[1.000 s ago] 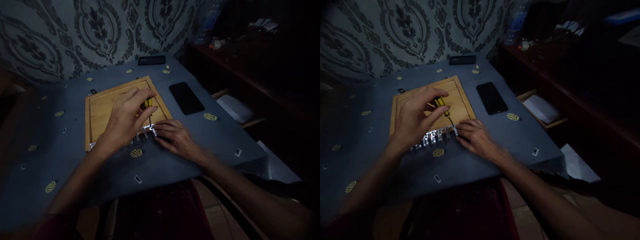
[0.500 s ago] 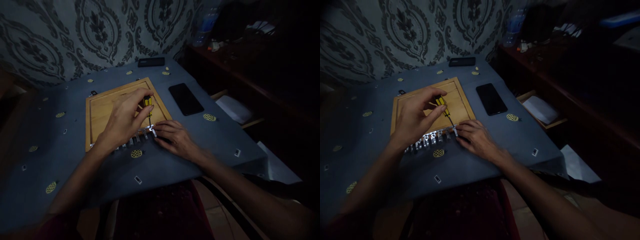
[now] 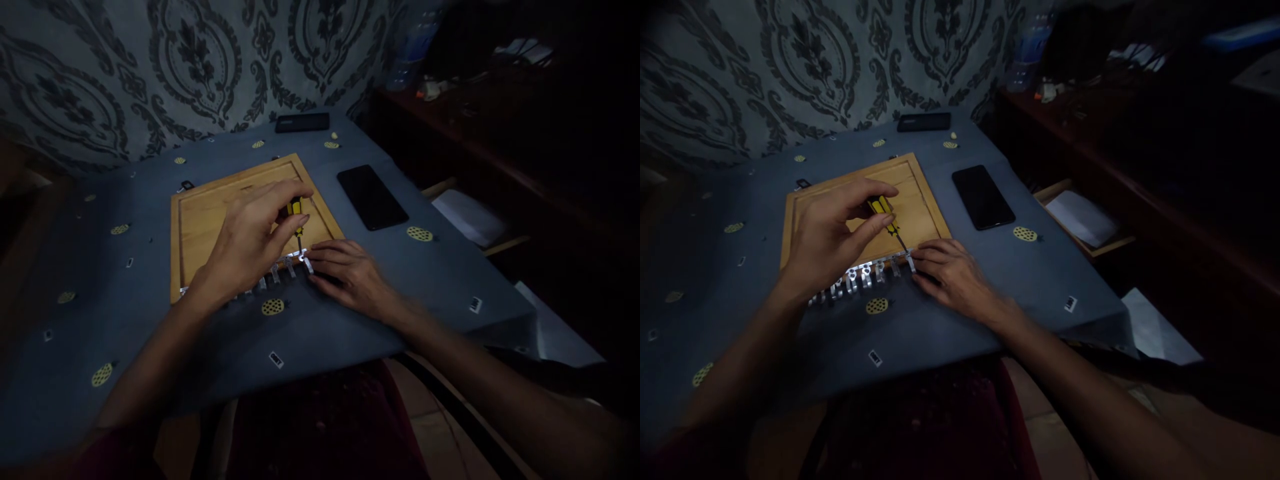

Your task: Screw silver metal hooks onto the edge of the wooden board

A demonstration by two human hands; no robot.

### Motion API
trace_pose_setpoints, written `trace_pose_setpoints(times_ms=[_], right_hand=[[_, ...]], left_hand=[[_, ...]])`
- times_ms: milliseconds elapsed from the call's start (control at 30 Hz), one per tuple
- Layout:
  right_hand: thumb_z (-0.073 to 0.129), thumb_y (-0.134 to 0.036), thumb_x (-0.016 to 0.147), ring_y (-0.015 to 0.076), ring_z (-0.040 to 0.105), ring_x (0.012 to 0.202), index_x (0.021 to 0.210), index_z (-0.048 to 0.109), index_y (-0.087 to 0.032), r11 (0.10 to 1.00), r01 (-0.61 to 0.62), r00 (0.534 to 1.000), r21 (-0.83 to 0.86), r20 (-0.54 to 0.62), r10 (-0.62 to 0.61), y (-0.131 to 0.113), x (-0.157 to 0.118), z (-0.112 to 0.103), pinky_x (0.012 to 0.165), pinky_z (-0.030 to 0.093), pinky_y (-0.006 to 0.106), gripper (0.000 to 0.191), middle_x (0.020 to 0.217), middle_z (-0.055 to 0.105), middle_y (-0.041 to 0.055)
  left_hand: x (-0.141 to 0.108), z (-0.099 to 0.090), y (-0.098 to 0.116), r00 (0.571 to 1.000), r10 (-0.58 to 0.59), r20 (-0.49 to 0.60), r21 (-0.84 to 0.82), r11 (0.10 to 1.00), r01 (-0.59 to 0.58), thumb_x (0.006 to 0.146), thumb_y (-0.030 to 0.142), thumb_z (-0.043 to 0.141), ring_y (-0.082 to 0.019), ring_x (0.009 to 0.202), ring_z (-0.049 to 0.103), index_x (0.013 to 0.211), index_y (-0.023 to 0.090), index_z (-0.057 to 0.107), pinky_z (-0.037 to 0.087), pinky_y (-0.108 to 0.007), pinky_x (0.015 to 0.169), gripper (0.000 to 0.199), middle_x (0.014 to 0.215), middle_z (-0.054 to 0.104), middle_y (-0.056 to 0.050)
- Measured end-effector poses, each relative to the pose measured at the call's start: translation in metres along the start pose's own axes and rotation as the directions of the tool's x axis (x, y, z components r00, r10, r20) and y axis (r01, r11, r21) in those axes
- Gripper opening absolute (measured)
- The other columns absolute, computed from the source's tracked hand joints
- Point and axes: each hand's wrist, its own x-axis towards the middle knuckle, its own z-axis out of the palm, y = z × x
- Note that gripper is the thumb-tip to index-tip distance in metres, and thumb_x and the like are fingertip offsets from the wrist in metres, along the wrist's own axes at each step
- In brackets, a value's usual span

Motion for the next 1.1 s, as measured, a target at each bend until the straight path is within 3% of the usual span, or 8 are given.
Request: trace_pose_setpoints(times_ms=[167, 433, 667, 900, 1100], right_hand=[[0.063, -0.028, 0.102, 0.0296, 0.070, 0.118, 0.114, 0.080, -0.022, 1.000, -0.004, 1.000, 0.001, 0.009, 0.004, -0.001, 0.001, -0.001, 0.097, 0.057, 0.051, 0.021, 0.117, 0.081, 0.0083], [0.065, -0.025, 0.100, 0.0298, 0.070, 0.117, 0.114, 0.079, -0.019, 1.000, 0.012, 1.000, -0.012, -0.006, -0.012, -0.002, 0.001, -0.001, 0.096, 0.057, 0.050, 0.020, 0.117, 0.081, 0.0090], [0.063, -0.026, 0.102, 0.0289, 0.071, 0.117, 0.111, 0.079, -0.019, 0.999, 0.028, 1.000, -0.041, -0.012, -0.028, -0.002, 0.000, -0.001, 0.096, 0.057, 0.048, 0.019, 0.115, 0.081, 0.0079], [0.063, -0.027, 0.102, 0.0275, 0.071, 0.116, 0.109, 0.079, -0.020, 0.999, 0.031, 0.999, -0.040, -0.027, -0.033, -0.002, 0.001, -0.001, 0.097, 0.057, 0.046, 0.018, 0.113, 0.081, 0.0080], [0.064, -0.025, 0.101, 0.0280, 0.070, 0.115, 0.110, 0.079, -0.020, 0.999, 0.030, 0.999, -0.018, -0.021, -0.030, -0.001, 0.001, -0.001, 0.097, 0.056, 0.047, 0.019, 0.114, 0.081, 0.0082]], left_hand=[[-0.001, 0.000, 0.001, 1.000, 0.003, 0.015, -0.021, 1.000, -0.002, 0.099, 0.021, 0.063, -0.017, 0.098, 0.073, 0.119, 0.019, 0.070, 0.062, -0.028, 0.083, 0.021, 0.116, 0.077, -0.004], [-0.001, 0.002, 0.003, 0.999, 0.018, -0.031, -0.056, 0.998, -0.020, 0.096, 0.018, 0.069, -0.016, 0.088, 0.072, 0.116, 0.020, 0.073, 0.062, -0.030, 0.082, 0.020, 0.108, 0.078, -0.004], [0.000, -0.003, -0.002, 0.999, 0.020, 0.026, -0.075, 0.997, -0.018, 0.096, 0.016, 0.066, -0.018, 0.096, 0.075, 0.119, 0.020, 0.073, 0.062, -0.030, 0.086, 0.025, 0.113, 0.079, -0.004], [0.001, -0.008, 0.001, 0.990, -0.073, -0.122, -0.094, 0.994, 0.061, 0.095, 0.018, 0.069, -0.014, 0.087, 0.071, 0.114, 0.019, 0.071, 0.060, -0.024, 0.074, 0.019, 0.102, 0.074, -0.002], [0.001, -0.006, 0.000, 0.994, -0.038, -0.101, 0.022, 0.999, 0.041, 0.096, 0.019, 0.069, -0.012, 0.080, 0.069, 0.111, 0.019, 0.070, 0.060, -0.024, 0.074, 0.015, 0.097, 0.073, 0.000]])
